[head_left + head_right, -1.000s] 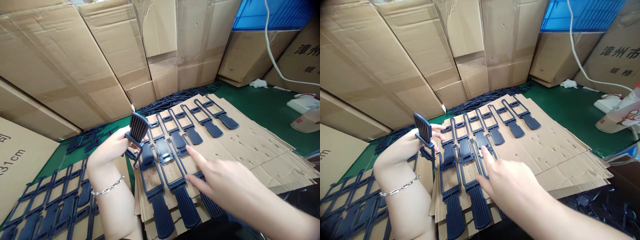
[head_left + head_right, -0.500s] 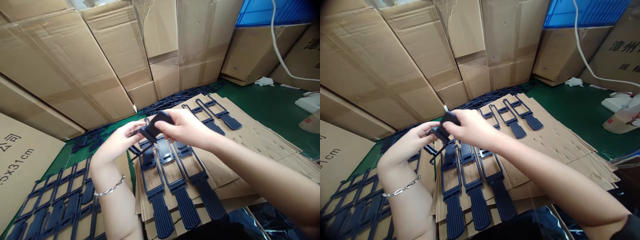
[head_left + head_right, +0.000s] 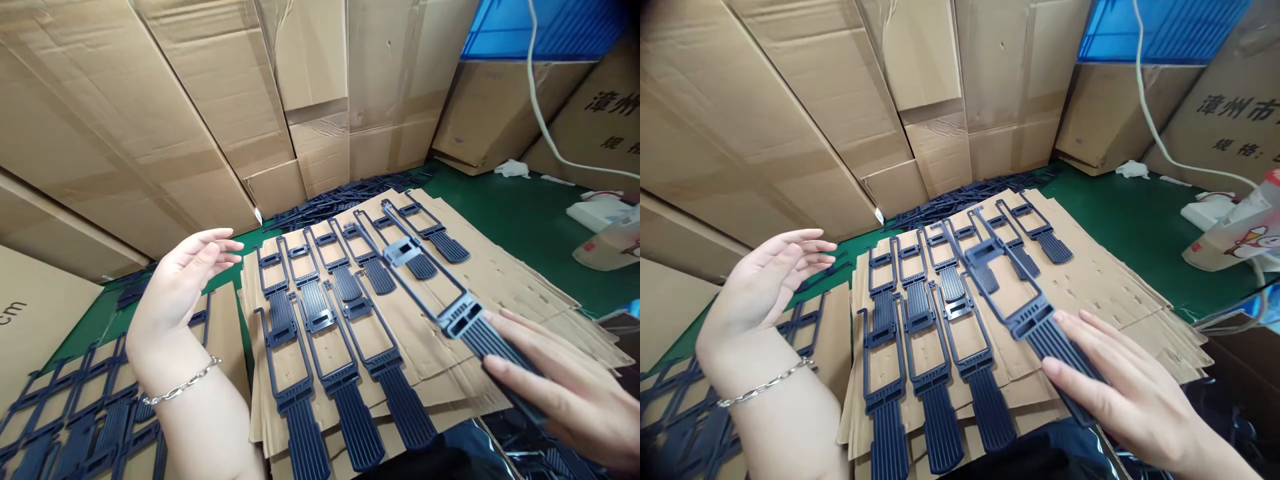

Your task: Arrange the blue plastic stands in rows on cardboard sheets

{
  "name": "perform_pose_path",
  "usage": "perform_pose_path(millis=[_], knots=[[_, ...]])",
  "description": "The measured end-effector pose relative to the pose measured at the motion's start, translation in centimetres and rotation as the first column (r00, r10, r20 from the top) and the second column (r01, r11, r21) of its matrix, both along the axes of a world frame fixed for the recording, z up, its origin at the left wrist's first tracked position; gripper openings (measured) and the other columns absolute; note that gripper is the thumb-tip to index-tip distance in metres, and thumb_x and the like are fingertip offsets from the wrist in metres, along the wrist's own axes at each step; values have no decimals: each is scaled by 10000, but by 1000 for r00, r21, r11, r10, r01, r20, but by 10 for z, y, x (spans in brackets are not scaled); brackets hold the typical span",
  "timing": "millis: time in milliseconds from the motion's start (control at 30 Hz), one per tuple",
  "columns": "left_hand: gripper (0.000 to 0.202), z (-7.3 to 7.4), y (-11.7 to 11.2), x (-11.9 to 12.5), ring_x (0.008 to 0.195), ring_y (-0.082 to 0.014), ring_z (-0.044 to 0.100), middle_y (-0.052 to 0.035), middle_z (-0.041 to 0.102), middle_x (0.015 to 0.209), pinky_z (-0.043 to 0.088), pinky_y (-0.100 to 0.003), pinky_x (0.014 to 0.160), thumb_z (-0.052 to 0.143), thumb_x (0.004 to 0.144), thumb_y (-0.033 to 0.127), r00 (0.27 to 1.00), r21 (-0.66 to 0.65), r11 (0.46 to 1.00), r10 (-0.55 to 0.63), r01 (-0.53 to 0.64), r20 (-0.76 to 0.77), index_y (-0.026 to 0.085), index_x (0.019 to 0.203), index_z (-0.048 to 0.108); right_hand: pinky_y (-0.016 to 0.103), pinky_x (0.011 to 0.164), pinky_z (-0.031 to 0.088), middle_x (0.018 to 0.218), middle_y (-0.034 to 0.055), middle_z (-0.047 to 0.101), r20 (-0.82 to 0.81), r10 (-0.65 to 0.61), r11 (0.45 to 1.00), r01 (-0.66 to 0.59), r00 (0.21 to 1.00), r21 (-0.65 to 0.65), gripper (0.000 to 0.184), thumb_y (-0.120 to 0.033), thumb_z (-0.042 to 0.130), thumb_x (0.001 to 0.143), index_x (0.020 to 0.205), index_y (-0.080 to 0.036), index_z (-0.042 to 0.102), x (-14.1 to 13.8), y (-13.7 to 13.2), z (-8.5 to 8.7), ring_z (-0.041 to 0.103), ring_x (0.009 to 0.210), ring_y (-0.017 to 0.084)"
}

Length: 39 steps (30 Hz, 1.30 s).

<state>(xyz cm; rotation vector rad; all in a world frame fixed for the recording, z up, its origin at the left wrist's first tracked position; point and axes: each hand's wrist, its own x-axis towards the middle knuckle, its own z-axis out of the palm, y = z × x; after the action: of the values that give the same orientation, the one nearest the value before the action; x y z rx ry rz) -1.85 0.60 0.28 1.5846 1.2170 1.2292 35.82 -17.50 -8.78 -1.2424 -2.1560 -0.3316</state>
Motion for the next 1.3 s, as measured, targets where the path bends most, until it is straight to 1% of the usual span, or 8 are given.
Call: perform_pose_path(millis=[133, 267, 400, 600, 800, 933, 1133, 1300], knots=[[291, -1, 2, 2, 795, -112, 603, -11, 661, 896, 480, -204, 772, 620, 765, 415, 998, -26, 999, -30, 29, -48, 241, 997, 643, 431, 1034, 301, 1409, 124, 278, 178, 70, 998, -70, 982, -4, 686, 29, 332, 815, 1437, -229, 197, 9, -10, -22, 309, 1271, 273], [322, -3, 2, 1, 813, -148, 603, -8, 663, 904, 482, -279, 819, 626, 736, 468, 996, -58, 998, -26, 20, -90, 269, 989, 647, 433, 1050, 256, 1356, 165, 353, 260, 94, 994, -103, 961, 20, 634, 3, 324, 820, 1423, -179, 254, 12, -14, -43, 340, 1253, 272], [342, -4, 3, -1, 835, -176, 602, -10, 664, 920, 468, -359, 884, 618, 732, 488, 994, -70, 998, -13, 5, -111, 277, 1000, 642, 437, 1037, 278, 1324, 175, 393, 285, 66, 997, -71, 956, 8, 618, -5, 328, 827, 1417, -182, 273, 9, -19, -53, 362, 1241, 270], [330, -5, 5, -2, 835, -181, 605, -17, 666, 925, 461, -393, 905, 602, 753, 467, 992, -65, 998, -31, 23, -119, 268, 1015, 636, 437, 890, 460, 1349, 145, 371, 307, 17, 997, 7, 952, -78, 640, -36, 304, 835, 1428, -266, 231, 9, -30, -54, 398, 1212, 288], [346, -5, 5, 0, 833, -191, 609, -34, 670, 938, 474, -390, 886, 597, 751, 482, 989, -78, 996, -63, 53, -133, 268, 1020, 636, 324, 762, 550, 1378, 84, 345, 397, 9, 986, 57, 918, -154, 673, -44, 314, 815, 1421, -325, 227, 15, -39, -41, 478, 1143, 263], [354, -5, 4, 0, 828, -196, 617, -38, 672, 940, 480, -388, 876, 591, 755, 484, 985, -90, 994, -77, 63, -155, 269, 1033, 633, 313, 776, 549, 1358, 54, 381, 431, 15, 983, 65, 902, -170, 668, -56, 358, 818, 1411, -344, 248, 16, -40, -34, 486, 1135, 255], [308, -6, 4, 1, 822, -168, 614, -12, 678, 930, 491, -303, 837, 587, 761, 476, 985, -96, 991, -106, 93, -140, 301, 1007, 646, 386, 832, 509, 1274, 49, 471, 361, -37, 988, 88, 932, -127, 617, -95, 336, 840, 1403, -342, 273, 11, -38, -42, 494, 1124, 254], [334, -6, 6, 2, 836, -188, 615, -30, 675, 941, 492, -338, 847, 592, 753, 481, 981, -98, 991, -103, 88, -163, 284, 1018, 643, 469, 1009, 322, 1185, 56, 526, 352, -31, 993, 69, 935, -96, 551, -134, 361, 849, 1369, -318, 354, 3, -32, -45, 509, 1089, 220]])
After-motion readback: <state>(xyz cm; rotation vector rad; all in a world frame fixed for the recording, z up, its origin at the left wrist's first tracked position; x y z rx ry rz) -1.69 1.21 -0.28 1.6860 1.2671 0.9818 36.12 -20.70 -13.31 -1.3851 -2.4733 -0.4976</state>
